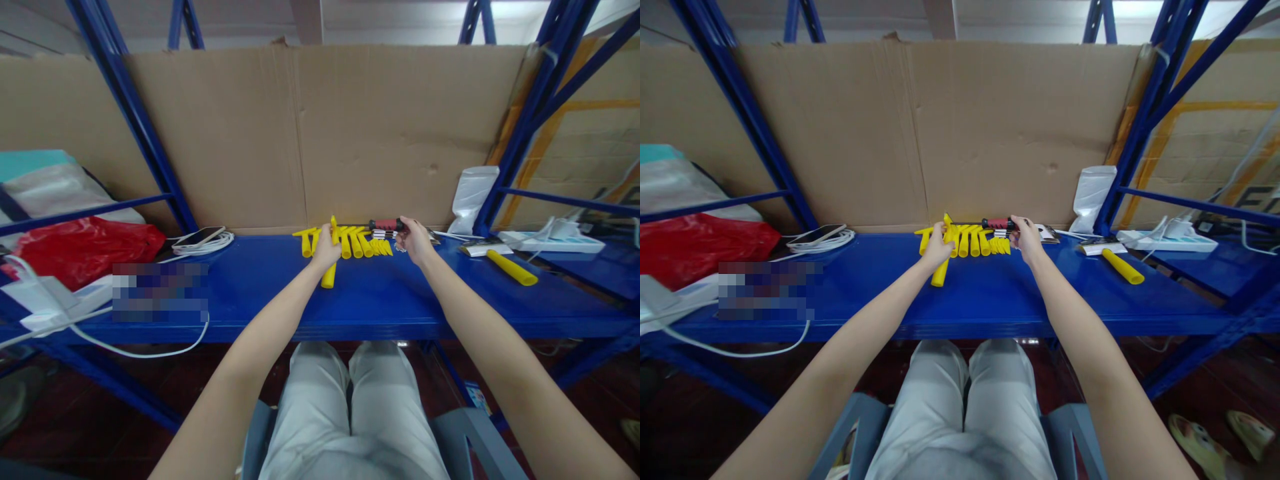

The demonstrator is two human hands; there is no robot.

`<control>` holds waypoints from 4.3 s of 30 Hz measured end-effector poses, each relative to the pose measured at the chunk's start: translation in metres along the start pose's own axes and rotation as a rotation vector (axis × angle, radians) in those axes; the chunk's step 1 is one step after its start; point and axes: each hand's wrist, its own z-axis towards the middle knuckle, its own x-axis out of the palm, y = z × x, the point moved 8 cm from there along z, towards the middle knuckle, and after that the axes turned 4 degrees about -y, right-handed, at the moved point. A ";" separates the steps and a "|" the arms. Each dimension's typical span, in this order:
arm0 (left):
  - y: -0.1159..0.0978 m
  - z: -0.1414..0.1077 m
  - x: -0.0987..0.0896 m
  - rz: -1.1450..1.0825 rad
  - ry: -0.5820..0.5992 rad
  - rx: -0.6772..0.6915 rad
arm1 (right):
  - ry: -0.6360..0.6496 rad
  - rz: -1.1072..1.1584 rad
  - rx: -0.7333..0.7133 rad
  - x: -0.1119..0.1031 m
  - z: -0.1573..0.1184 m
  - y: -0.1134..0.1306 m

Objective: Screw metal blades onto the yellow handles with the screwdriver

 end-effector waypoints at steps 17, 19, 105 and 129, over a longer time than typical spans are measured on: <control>-0.003 -0.004 0.000 0.032 0.028 -0.041 | -0.001 -0.096 -0.061 -0.005 0.004 0.000; 0.000 -0.003 0.001 0.023 0.035 -0.054 | 0.031 -0.135 -0.070 -0.003 0.003 -0.001; -0.002 -0.006 0.000 0.018 0.061 -0.089 | -0.084 -0.118 -0.087 -0.006 -0.001 0.007; -0.002 -0.008 0.002 0.010 0.085 -0.111 | -0.100 -0.104 -0.053 -0.010 0.000 0.003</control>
